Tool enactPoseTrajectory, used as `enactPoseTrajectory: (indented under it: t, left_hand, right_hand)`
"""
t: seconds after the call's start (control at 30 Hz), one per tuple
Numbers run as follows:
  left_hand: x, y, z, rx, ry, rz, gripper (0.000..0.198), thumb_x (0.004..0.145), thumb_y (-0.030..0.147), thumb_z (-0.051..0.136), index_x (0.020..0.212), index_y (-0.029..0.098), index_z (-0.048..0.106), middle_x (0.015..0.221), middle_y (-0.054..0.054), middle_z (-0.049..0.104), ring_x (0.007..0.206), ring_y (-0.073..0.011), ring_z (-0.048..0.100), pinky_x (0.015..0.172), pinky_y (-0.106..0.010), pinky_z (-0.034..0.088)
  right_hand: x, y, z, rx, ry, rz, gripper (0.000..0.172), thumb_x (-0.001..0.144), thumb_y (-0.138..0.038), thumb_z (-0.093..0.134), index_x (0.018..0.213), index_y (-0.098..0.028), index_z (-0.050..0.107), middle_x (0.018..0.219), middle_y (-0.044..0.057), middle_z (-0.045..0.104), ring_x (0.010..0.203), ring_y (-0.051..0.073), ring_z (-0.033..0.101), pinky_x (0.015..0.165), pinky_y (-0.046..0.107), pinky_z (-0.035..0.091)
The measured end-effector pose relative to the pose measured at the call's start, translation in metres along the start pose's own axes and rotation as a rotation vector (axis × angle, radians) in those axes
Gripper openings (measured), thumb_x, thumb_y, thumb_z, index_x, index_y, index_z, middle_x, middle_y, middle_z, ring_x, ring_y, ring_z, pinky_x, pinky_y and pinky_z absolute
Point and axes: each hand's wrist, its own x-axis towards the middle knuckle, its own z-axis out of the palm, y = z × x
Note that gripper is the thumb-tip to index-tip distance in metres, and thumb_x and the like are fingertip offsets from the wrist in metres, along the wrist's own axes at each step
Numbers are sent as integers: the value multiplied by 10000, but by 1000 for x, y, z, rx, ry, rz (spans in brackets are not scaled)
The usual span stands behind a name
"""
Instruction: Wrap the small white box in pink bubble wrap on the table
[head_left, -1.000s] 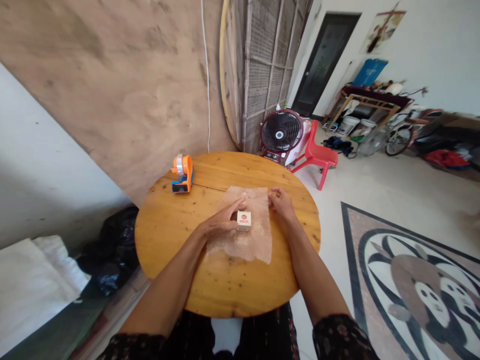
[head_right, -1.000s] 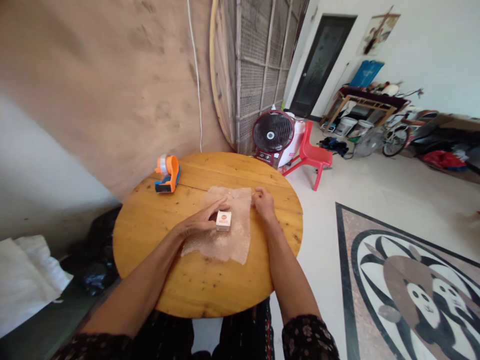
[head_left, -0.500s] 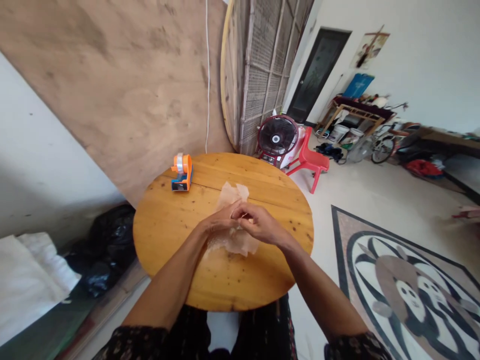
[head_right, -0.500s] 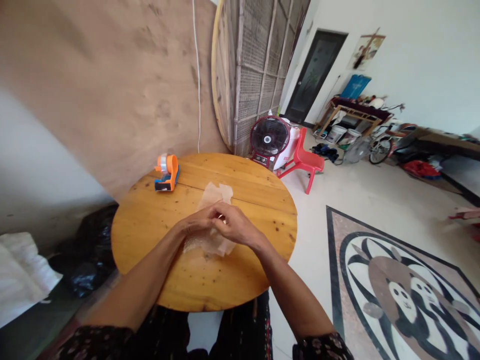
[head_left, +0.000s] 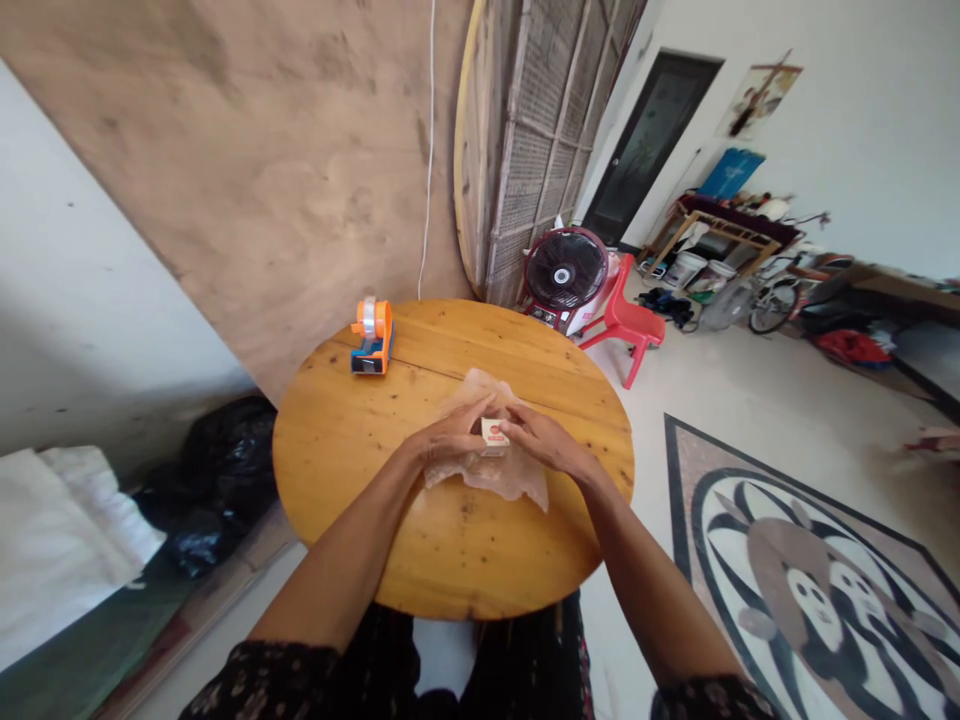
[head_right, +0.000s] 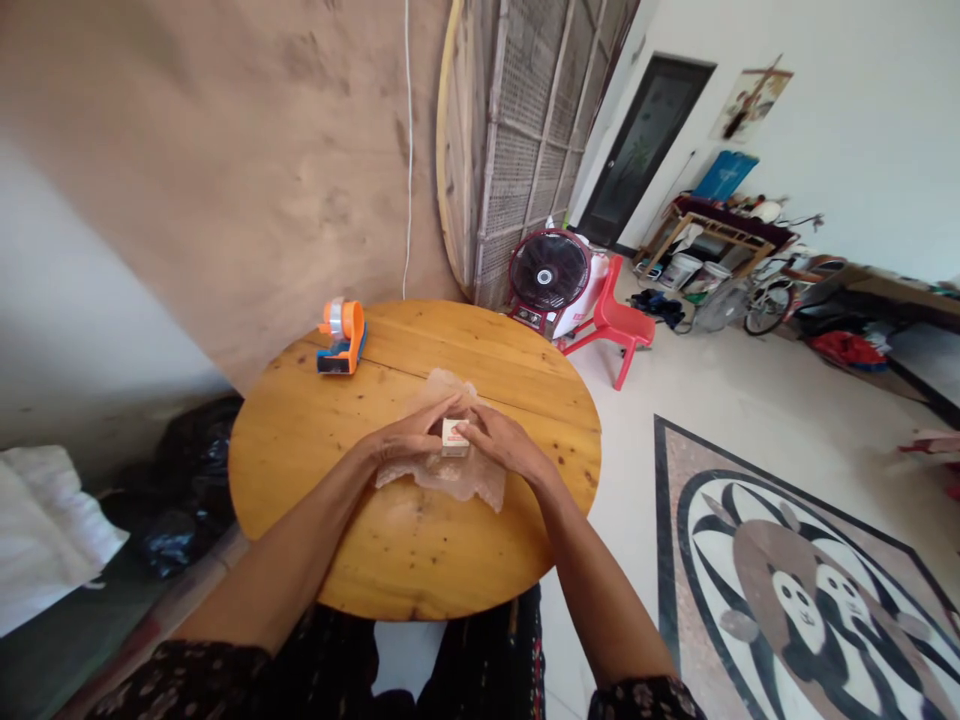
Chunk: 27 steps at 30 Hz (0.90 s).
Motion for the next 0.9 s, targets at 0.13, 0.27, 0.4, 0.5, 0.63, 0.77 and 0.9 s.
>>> enactPoseTrajectory:
  t: [0.13, 0.27, 0.4, 0.5, 0.63, 0.77, 0.9]
  left_hand:
    - [0, -2, -1, 34, 3, -41, 897, 705, 385, 671, 1469, 179, 248, 1503, -145, 344, 1375, -327, 340, 1115, -488, 308]
    - [0, 3, 0, 17, 4, -34, 838, 712, 395, 657, 1436, 168, 301, 1473, -145, 384, 1337, -337, 385, 1083, -466, 356]
    - [-1, 12, 2, 17, -25, -46, 720, 699, 367, 645, 1343, 150, 407, 1345, -134, 512, 1231, -328, 482, 1018, -449, 415]
    - [0, 14, 1, 37, -34, -34, 812, 639, 272, 592, 1395, 122, 336, 1412, -155, 448, 1287, -331, 427, 1073, -471, 353]
    - [1, 13, 2, 171, -33, -65, 895, 605, 231, 589, 1441, 141, 282, 1472, -156, 383, 1337, -330, 372, 1111, -475, 296]
    - [2, 13, 3, 334, -27, -82, 821, 625, 261, 635, 1391, 112, 380, 1419, -171, 443, 1299, -338, 405, 1095, -466, 311]
    - [4, 9, 5, 388, -28, -74, 877, 622, 274, 650, 1418, 75, 338, 1433, -198, 419, 1324, -348, 369, 1112, -472, 280]
  right_hand:
    - [-7, 14, 8, -7, -15, -46, 753, 770, -469, 684, 1426, -238, 397, 1373, 110, 527, 1173, 292, 541, 940, 404, 429]
    - [-5, 18, 16, -63, -5, -35, 694, 748, -362, 711, 1386, -255, 461, 1361, 108, 537, 1209, 306, 509, 979, 435, 393]
    - [-5, 24, 19, -14, 21, 13, 587, 739, -305, 714, 1296, -238, 542, 1275, 91, 597, 1125, 276, 559, 940, 412, 422]
    - [-14, 31, 9, 159, 82, 41, 501, 746, -335, 707, 1214, -209, 581, 1174, 79, 646, 1019, 235, 613, 870, 367, 471]
    - [-33, 44, -15, 310, 290, 155, 428, 741, -400, 696, 1097, -182, 604, 1032, 78, 690, 920, 217, 648, 810, 350, 509]
    - [-45, 73, -27, 246, 480, 327, 470, 747, -439, 673, 1122, -174, 573, 1002, 94, 694, 897, 242, 657, 776, 388, 535]
    - [-52, 96, -22, -24, 475, 354, 555, 731, -395, 678, 1209, -144, 549, 1155, 162, 646, 1051, 312, 615, 906, 497, 483]
